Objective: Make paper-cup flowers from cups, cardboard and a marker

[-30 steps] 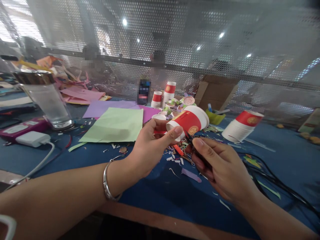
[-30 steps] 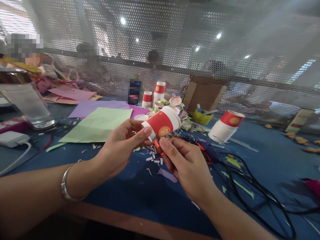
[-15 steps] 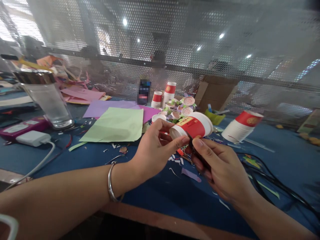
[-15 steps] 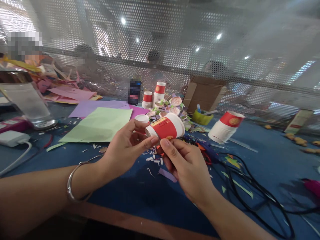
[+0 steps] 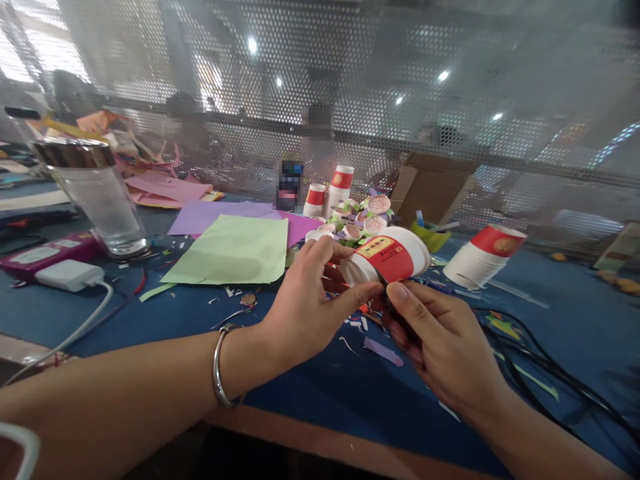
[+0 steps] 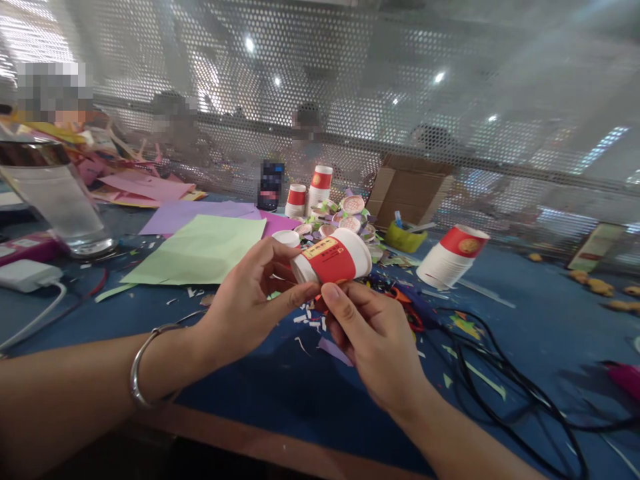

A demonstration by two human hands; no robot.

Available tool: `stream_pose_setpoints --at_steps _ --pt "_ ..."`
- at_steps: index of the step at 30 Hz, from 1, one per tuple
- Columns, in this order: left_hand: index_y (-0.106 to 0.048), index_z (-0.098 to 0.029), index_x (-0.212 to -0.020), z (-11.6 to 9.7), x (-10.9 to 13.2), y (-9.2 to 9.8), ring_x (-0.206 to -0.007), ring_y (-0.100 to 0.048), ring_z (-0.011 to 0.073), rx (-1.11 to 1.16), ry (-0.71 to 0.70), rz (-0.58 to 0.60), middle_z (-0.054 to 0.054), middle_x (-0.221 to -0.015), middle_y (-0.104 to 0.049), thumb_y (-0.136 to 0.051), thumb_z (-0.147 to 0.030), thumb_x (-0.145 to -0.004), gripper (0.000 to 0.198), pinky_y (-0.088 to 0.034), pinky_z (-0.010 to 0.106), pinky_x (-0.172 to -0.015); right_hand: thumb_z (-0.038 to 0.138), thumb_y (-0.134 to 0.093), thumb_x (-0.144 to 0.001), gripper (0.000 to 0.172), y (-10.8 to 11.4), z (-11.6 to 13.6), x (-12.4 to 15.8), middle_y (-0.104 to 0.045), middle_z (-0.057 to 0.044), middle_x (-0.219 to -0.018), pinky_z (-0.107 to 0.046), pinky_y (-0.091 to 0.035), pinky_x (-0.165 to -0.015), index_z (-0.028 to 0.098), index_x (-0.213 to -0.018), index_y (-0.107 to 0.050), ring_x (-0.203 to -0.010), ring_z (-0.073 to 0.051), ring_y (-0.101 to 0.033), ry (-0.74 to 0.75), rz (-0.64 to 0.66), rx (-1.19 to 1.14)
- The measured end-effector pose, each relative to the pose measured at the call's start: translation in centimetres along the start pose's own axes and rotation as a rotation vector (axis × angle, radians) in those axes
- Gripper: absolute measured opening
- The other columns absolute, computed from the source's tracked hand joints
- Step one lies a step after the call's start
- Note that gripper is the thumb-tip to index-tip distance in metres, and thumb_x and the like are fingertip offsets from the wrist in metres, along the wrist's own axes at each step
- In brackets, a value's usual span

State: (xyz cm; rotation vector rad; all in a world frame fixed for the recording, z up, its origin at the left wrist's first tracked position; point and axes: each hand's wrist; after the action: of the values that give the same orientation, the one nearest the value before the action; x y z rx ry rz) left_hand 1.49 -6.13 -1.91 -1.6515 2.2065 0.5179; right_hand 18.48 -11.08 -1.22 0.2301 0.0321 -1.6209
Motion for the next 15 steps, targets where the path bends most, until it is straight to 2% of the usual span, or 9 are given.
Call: stream_pose_setpoints --at_steps 4,9,15 --pt "-0.059 -0.021 -0.106 0.14 0.15 -0.32 -0.089 -0.063 0.0207 0.038 0.008 -0.03 0.008 -0.1 -0.068 -0.079 -0.04 -0.082 0.037 -0.053 0.035 -0.078 0.061 -0.07 -0.086 0.048 -0.08 0.06 0.03 -0.046 0.005 -0.048 -0.017 -0.019 -0.031 0.019 -0.065 -0.058 -0.036 -0.004 -0.032 0.013 0.0 -0.023" --pt "-0.056 -0.02 -0.102 -0.04 0.1 -0.83 -0.074 -0.061 0.0143 0.165 0.068 -0.037 0.002 -0.086 -0.064 -0.079 -0.04 -0.082 0.038 -0.051 0.028 -0.066 0.059 -0.069 -0.087 0.047 -0.09 0.31 0.04 -0.045 0.005 -0.048 -0.018 -0.018 -0.031 0.019 -0.066 -0.059 -0.036 -0.004 -0.03 0.021 0.017 -0.039" --pt "-0.057 -0.019 -0.107 -0.4 0.11 -0.85 -0.083 -0.063 0.014 0.264 0.123 -0.012 0.004 -0.095 -0.066 -0.08 -0.042 -0.082 0.041 -0.052 0.027 -0.072 0.056 -0.072 -0.086 0.041 0.37 0.45 -0.25 -0.043 0.005 -0.051 -0.019 -0.023 -0.037 0.018 -0.072 -0.064 -0.043 -0.006 -0.033 0.007 0.009 -0.08"
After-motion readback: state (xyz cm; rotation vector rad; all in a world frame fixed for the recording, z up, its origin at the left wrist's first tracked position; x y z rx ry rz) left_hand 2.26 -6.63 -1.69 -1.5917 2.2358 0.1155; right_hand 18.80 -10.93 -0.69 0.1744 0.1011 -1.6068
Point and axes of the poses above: each hand's wrist, its own x-axis away from the middle knuckle, its own y-axis out of the back of the hand, z = x × y
